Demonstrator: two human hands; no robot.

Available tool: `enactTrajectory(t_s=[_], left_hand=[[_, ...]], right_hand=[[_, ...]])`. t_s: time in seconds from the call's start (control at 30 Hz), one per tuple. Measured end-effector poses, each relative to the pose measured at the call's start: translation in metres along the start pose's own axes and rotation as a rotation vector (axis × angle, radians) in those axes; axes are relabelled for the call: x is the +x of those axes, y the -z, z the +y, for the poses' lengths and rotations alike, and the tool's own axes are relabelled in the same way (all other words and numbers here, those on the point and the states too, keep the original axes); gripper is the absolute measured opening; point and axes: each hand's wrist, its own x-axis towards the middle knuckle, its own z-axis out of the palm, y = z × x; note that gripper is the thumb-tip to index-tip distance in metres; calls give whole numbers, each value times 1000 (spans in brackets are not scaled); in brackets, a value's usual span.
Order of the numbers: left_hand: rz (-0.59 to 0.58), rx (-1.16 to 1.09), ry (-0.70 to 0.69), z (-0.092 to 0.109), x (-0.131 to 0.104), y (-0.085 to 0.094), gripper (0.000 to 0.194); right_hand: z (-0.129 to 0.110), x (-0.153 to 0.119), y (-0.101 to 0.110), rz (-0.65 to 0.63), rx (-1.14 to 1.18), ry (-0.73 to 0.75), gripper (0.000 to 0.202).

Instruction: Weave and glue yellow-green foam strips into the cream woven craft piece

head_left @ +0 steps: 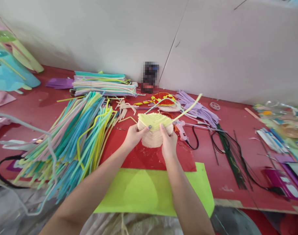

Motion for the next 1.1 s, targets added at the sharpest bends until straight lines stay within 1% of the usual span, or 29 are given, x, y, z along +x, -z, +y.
enactTrajectory(t_s=[0.1, 0.27, 0.37, 0.43, 0.6, 0.7, 1.1], left_hand=[[64, -9, -43, 2, 2, 3, 38], [164, -60, -79, 8, 7, 9, 38], [247, -55, -102, 11, 10, 11, 32], [282, -45, -111, 12, 11, 12, 29], [292, -37, -92, 15, 11, 13, 27], [292, -32, -83, 17, 11, 13, 25], [274, -114, 2, 14, 14, 14, 23]], right_hand=[[2, 1, 1, -2, -3, -2, 46], [4, 6, 5, 21, 3, -1, 47], [4, 8, 5, 16, -15, 8, 47], [3, 7, 5, 5, -55, 31, 46], [-3, 3, 5, 2, -246, 105, 43], [-6, 0, 5, -8, -321, 150, 42], [-10, -2, 5, -17, -372, 168, 45]])
